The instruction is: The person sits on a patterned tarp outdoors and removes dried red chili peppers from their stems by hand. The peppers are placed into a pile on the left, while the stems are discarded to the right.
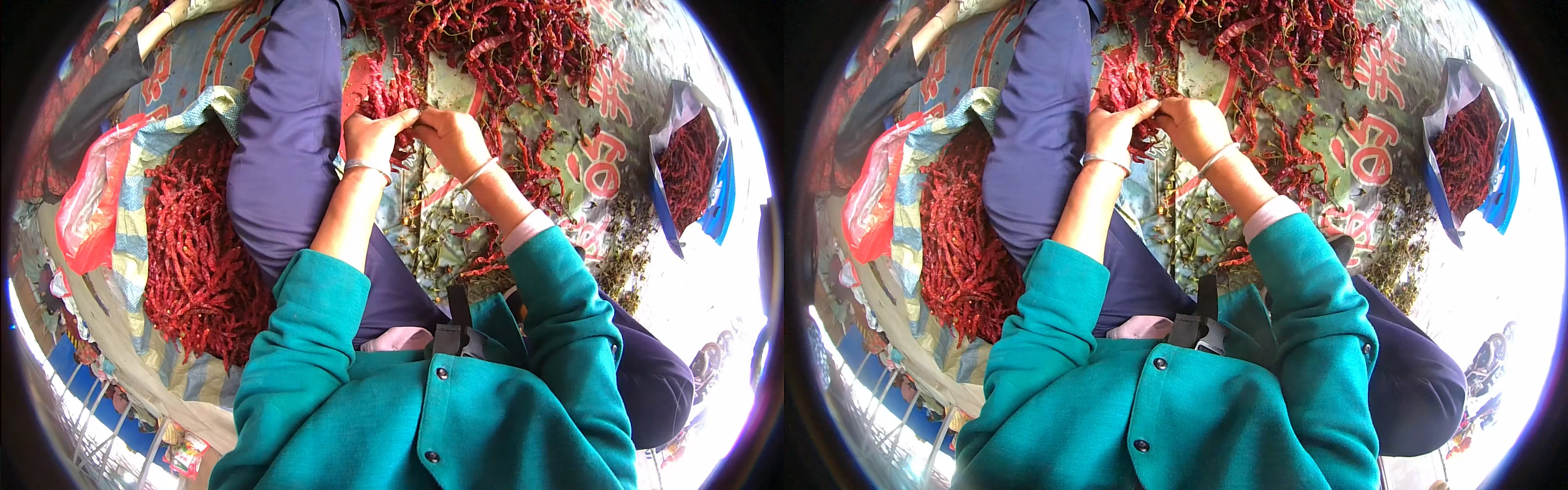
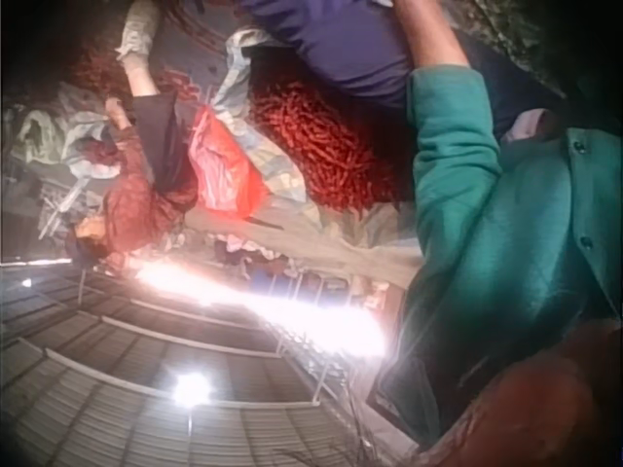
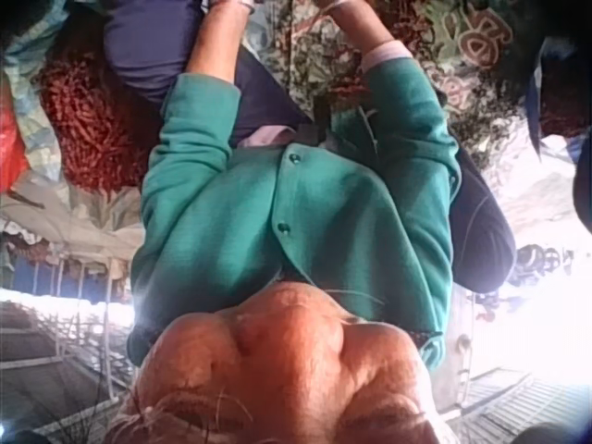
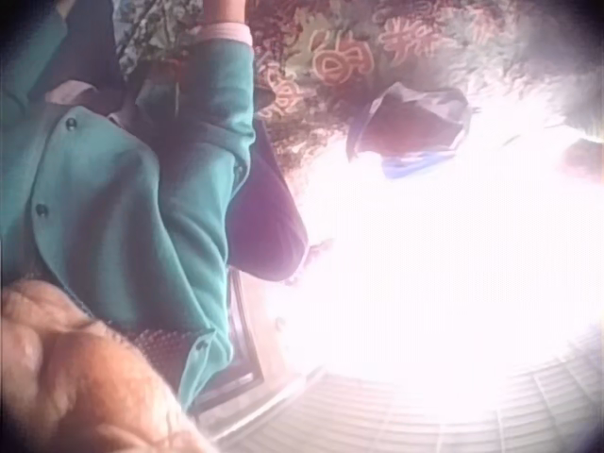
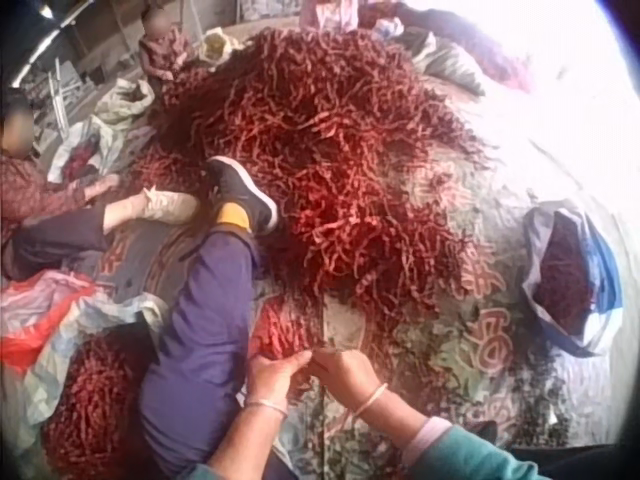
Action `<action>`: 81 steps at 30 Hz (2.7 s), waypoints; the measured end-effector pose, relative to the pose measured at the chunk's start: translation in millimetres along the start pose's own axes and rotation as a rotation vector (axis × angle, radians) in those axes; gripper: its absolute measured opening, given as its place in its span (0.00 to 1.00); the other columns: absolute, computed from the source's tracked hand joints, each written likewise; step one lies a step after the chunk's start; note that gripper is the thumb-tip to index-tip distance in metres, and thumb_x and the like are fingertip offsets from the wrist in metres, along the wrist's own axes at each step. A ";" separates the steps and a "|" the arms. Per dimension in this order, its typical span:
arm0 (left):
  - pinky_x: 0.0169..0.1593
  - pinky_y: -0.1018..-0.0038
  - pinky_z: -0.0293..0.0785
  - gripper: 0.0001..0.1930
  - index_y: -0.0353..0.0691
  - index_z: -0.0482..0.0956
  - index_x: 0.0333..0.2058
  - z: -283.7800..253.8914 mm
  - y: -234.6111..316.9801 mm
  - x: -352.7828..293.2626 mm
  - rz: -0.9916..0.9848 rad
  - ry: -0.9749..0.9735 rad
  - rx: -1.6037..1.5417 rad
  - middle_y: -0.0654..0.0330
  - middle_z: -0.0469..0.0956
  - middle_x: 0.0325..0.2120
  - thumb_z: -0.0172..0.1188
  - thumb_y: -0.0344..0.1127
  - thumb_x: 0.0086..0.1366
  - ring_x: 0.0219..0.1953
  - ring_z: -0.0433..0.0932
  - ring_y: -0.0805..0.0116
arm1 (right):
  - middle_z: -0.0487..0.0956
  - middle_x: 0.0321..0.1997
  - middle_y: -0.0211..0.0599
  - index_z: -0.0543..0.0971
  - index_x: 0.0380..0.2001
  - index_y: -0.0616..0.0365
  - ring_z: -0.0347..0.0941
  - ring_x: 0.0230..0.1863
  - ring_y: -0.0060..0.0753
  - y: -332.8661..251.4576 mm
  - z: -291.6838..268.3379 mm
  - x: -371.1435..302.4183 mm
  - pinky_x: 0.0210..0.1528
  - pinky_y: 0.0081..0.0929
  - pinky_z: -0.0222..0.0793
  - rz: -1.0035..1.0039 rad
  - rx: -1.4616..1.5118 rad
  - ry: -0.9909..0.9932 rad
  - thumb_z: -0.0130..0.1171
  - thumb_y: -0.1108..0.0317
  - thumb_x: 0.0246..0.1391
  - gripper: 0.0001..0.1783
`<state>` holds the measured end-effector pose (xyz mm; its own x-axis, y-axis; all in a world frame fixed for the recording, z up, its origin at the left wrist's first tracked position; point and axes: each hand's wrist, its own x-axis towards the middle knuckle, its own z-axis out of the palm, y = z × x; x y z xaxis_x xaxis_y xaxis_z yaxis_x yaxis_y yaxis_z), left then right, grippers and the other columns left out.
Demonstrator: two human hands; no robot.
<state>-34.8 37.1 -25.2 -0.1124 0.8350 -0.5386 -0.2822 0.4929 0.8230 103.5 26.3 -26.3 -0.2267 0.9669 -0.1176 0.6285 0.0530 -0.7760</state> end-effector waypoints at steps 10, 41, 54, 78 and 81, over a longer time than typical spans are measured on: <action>0.32 0.69 0.76 0.10 0.36 0.77 0.33 1.8 12.4 4.6 -0.120 0.136 -0.333 0.58 0.77 0.26 0.62 0.21 0.49 0.26 0.77 0.65 | 0.77 0.25 0.42 0.78 0.33 0.56 0.75 0.29 0.42 31.6 -22.5 17.3 0.32 0.33 0.70 -0.247 -0.163 -0.407 0.56 0.62 0.50 0.10; 0.35 0.74 0.72 0.15 0.33 0.76 0.33 -6.3 6.9 8.5 0.045 0.249 -0.259 0.61 0.76 0.30 0.64 0.20 0.44 0.28 0.74 0.70 | 0.79 0.33 0.44 0.80 0.32 0.57 0.77 0.32 0.36 22.7 11.2 79.7 0.35 0.30 0.71 0.318 0.140 0.074 0.58 0.59 0.46 0.14; 0.37 0.71 0.72 0.16 0.34 0.77 0.35 -11.5 12.0 5.2 0.041 0.203 -0.221 0.62 0.77 0.31 0.65 0.20 0.43 0.29 0.75 0.70 | 0.79 0.32 0.47 0.79 0.33 0.58 0.77 0.37 0.43 13.4 23.3 93.6 0.39 0.36 0.72 0.190 -0.081 -0.049 0.58 0.57 0.44 0.17; 0.33 0.70 0.76 0.08 0.35 0.76 0.32 0.5 -7.9 4.5 -0.272 -0.059 -0.389 0.57 0.78 0.28 0.59 0.22 0.51 0.27 0.77 0.64 | 0.73 0.20 0.25 0.77 0.28 0.63 0.64 0.20 0.14 -7.6 -1.2 -11.1 0.23 0.13 0.60 0.269 1.177 0.146 0.57 0.71 0.50 0.05; 0.28 0.70 0.75 0.07 0.35 0.76 0.30 10.1 -5.3 0.9 -0.050 0.065 -0.370 0.58 0.77 0.25 0.59 0.20 0.50 0.24 0.77 0.64 | 0.73 0.20 0.28 0.77 0.27 0.62 0.64 0.19 0.17 -12.4 22.0 -4.3 0.22 0.14 0.59 0.407 1.361 0.318 0.57 0.72 0.49 0.04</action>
<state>-23.8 37.6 -28.3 -0.1470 0.7888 -0.5968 -0.6129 0.4009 0.6809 80.4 16.0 -29.7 0.0760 0.8800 -0.4689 -0.6102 -0.3308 -0.7199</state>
